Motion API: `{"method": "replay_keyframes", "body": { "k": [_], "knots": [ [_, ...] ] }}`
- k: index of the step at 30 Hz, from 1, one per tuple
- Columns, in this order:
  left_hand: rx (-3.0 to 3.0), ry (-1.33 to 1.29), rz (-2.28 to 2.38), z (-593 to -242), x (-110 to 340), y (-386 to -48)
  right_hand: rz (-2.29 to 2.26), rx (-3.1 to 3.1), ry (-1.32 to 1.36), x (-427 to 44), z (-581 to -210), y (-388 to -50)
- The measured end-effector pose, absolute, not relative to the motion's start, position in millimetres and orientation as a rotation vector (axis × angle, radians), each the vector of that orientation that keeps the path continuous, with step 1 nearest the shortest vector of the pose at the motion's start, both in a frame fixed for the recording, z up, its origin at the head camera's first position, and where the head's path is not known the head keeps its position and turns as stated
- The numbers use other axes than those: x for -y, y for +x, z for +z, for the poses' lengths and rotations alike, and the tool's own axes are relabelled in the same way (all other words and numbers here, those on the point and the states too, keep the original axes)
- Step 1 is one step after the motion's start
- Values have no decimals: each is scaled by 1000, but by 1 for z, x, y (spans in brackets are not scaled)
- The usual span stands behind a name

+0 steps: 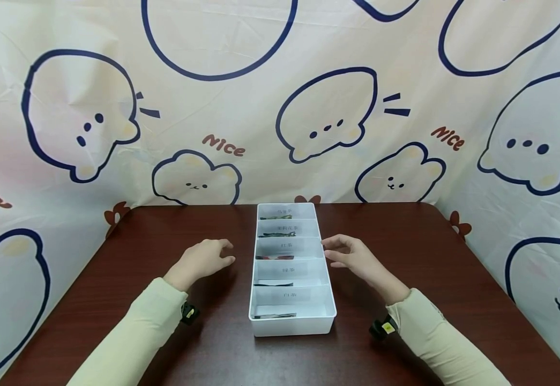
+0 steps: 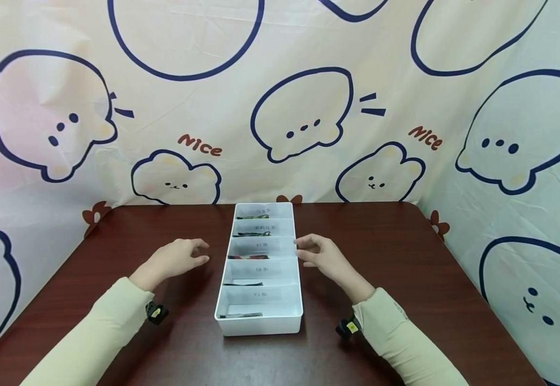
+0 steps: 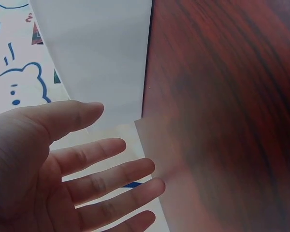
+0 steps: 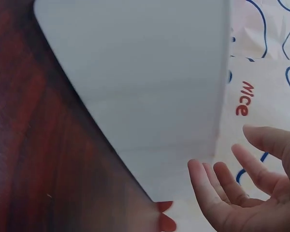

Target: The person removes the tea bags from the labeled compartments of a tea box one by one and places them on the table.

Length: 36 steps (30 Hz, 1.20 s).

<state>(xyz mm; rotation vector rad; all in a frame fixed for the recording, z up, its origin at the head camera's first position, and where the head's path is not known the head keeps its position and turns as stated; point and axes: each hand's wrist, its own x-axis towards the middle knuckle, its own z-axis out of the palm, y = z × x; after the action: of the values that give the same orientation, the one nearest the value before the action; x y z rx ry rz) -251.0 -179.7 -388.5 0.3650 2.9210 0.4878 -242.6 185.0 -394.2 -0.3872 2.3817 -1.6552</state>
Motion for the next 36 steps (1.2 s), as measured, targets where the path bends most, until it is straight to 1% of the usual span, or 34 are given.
{"method": "replay_keyframes", "body": {
  "k": [14,17,21,25,29,32,36],
  "knots": [
    [-2932,360,510,-390,183,-249,-1684,-2328,-263,-176,-408,-243],
    [-2954,397,620,-388,185,-247,-1684,-2328,-259,-175,-407,-243],
    [-2961,502,909,-378,185,-241,-1683,-2323,-240,-174,-406,-244],
    [-2897,612,1198,-359,177,-229,-1684,-2326,-209,-174,-406,-244],
    [-2747,694,1422,-343,162,-208,-1689,-2319,-197,-175,-406,-243],
    [-2596,778,1524,-338,151,-193,-1690,-2314,-203,-175,-405,-242],
    [-2441,869,1556,-342,140,-178,-1698,-2309,-211,-177,-404,-242]
  ]
}}
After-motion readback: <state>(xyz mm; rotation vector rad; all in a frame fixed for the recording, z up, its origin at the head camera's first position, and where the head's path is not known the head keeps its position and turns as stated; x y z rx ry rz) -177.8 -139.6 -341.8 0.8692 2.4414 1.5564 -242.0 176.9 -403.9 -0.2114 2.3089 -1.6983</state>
